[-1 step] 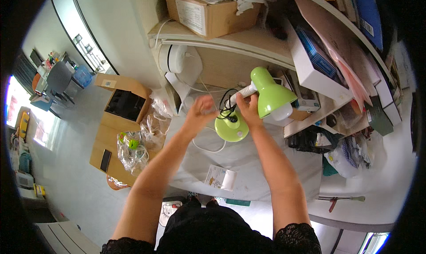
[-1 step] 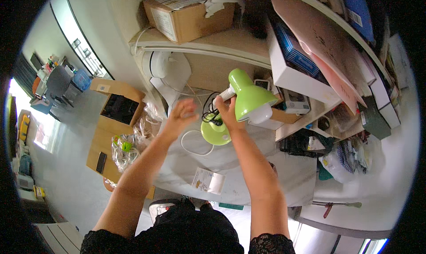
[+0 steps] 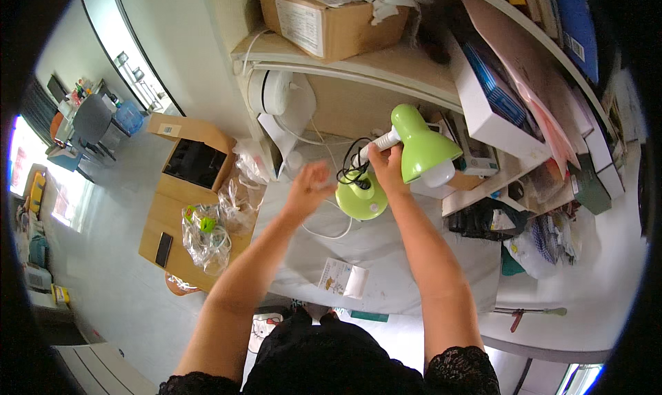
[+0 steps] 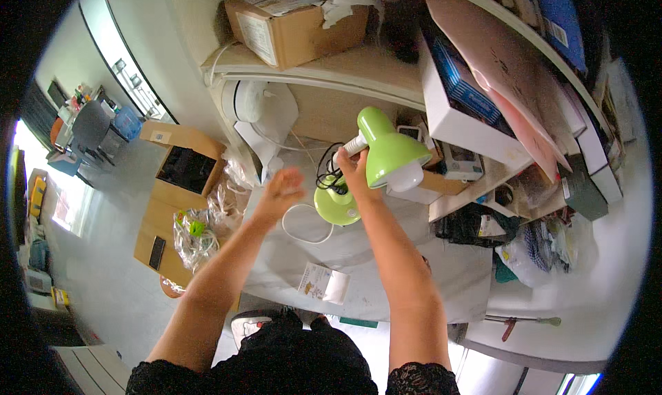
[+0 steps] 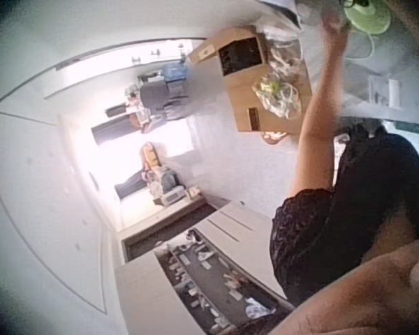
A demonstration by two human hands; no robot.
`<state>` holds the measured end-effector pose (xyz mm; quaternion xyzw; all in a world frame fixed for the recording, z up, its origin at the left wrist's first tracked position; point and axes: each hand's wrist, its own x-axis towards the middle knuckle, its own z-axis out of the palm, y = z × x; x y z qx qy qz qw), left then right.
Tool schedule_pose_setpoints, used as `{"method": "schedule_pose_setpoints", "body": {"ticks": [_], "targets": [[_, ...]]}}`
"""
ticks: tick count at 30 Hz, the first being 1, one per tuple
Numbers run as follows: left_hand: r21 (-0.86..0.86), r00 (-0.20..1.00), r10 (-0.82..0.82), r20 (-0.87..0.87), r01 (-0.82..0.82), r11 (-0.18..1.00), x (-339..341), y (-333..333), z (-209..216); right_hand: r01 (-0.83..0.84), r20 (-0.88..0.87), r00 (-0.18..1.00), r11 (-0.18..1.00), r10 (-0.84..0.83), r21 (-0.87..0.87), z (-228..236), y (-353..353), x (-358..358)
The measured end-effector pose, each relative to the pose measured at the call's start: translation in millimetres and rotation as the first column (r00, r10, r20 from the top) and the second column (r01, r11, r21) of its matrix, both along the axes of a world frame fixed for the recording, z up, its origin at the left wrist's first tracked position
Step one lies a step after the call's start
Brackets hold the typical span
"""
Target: The person wipes a green desk lamp and a white power strip with a cloth. They handle the lamp's cord and base, then wipe the power strip and place it on a shelf.
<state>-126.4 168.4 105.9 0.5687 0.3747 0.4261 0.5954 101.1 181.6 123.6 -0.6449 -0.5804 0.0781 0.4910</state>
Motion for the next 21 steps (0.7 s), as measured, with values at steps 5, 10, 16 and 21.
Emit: {"method": "schedule_pose_setpoints", "body": {"ticks": [5, 10, 16, 21], "targets": [[-0.285, 0.995, -0.01, -0.099, -0.018, 0.958, -30, -82, -61, 0.197, 0.298, 0.934, 0.98, -0.198, 0.035, -3, 36, 5], [-0.341, 0.99, -0.01, -0.143, -0.039, 0.939, -56, -125, -86, 0.363, 0.421, 0.81, 0.913, -0.408, 0.187, -25, 76, 22], [-0.323, 0.985, 0.058, -0.165, -0.109, 0.94, -79, -136, -94, 0.427, 0.43, 0.744, 0.859, -0.512, 0.283, -46, 99, 36], [-0.339, 0.983, 0.065, -0.169, -0.12, 0.933, -87, -142, -93, 0.459, 0.434, 0.707, 0.83, -0.558, 0.319, -65, 105, 43]]}}
